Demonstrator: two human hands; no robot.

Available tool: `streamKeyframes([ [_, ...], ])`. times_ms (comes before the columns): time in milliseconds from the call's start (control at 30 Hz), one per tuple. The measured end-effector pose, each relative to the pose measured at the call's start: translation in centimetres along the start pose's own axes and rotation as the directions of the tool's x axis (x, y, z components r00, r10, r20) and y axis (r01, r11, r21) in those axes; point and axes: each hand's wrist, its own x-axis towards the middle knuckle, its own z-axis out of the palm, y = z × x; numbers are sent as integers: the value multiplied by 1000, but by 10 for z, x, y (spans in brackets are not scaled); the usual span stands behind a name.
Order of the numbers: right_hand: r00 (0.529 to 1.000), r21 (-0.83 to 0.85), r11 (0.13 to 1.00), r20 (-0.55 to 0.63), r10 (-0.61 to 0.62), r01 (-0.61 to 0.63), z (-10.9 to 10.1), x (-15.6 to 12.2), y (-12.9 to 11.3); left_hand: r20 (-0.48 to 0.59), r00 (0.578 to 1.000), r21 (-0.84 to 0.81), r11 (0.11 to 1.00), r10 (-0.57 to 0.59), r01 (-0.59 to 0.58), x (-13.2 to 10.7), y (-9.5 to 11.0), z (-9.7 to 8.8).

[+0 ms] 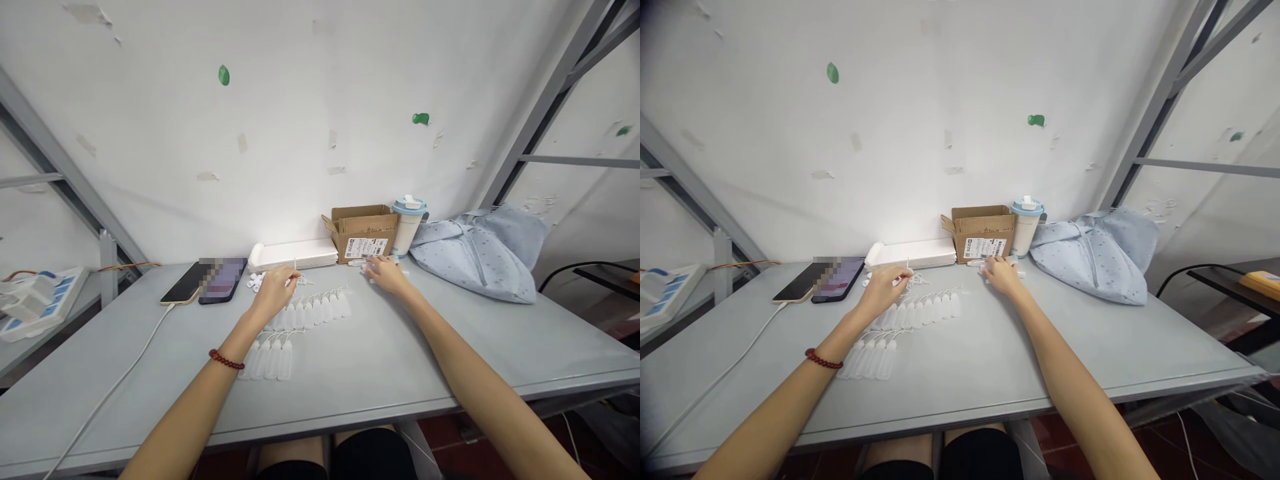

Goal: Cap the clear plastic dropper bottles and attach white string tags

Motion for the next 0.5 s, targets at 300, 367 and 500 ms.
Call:
streamKeyframes([
  [300,999,71,997,-36,-3,5,7,2,2,2,998,-68,995,-68,68,1,4,-1],
  [367,999,90,996,-48,-8,12,9,3,2,5,996,-92,991,-94,94,1,5,-2],
  [500,997,123,992,-77,-24,33,10,4,2,2,989,-149,978,-149,148,2,7,-2],
])
